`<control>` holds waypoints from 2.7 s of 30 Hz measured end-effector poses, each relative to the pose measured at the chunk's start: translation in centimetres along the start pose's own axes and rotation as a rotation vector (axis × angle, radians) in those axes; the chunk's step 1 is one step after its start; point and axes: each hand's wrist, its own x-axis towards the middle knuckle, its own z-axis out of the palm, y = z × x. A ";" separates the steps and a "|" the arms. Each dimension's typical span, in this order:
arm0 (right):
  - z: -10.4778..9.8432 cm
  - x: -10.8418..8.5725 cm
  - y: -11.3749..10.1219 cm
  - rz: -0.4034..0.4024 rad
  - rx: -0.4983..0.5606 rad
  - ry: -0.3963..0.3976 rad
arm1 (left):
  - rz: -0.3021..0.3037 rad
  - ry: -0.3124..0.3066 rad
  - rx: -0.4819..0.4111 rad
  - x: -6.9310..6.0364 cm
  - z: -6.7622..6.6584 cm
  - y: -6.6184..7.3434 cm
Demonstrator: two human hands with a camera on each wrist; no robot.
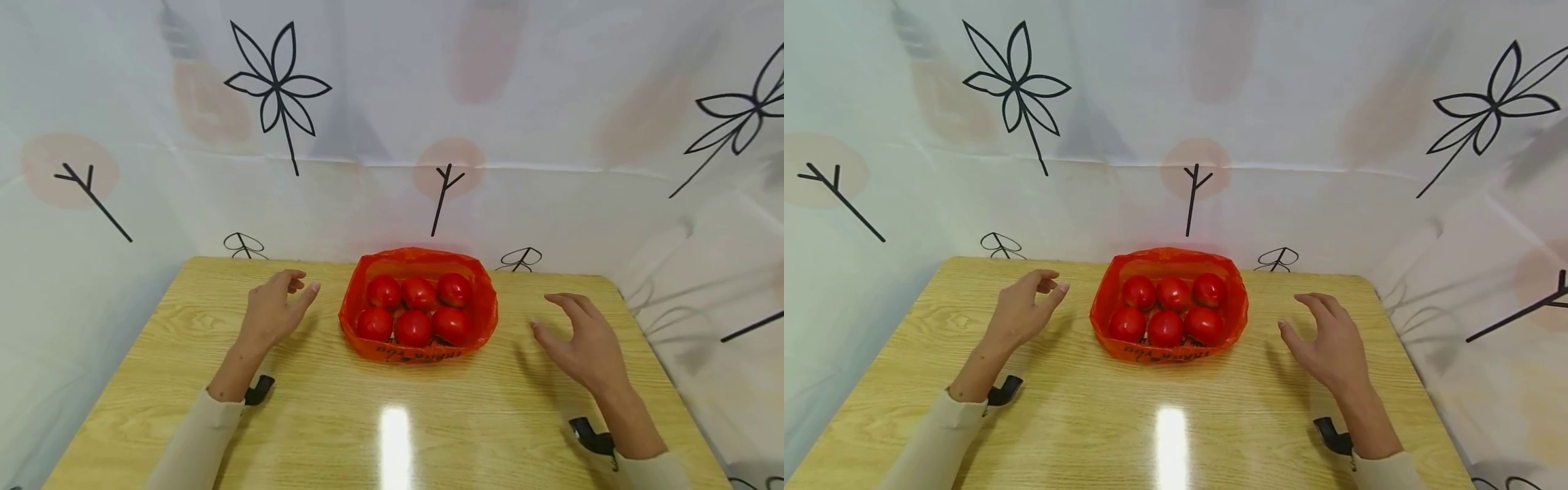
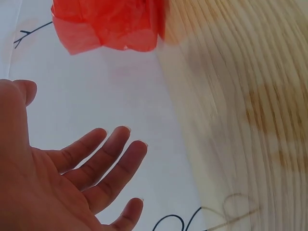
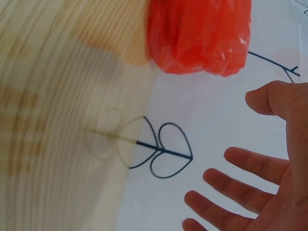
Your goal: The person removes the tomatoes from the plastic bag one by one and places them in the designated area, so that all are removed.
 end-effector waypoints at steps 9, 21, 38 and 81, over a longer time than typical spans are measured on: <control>0.1 0.3 -1.4 -0.049 0.034 0.030 | 0.002 -0.016 -0.023 -0.6 0.9 2.0; 0.3 0.5 -3.3 -0.088 0.081 0.016 | -0.020 -0.079 -0.056 -1.2 2.0 3.6; 1.2 1.4 -5.3 -0.154 0.109 -0.007 | 0.033 -0.104 -0.071 -1.3 3.5 4.7; 4.6 3.8 -9.0 -0.323 0.077 -0.278 | -0.012 0.077 -0.060 -1.7 5.3 5.7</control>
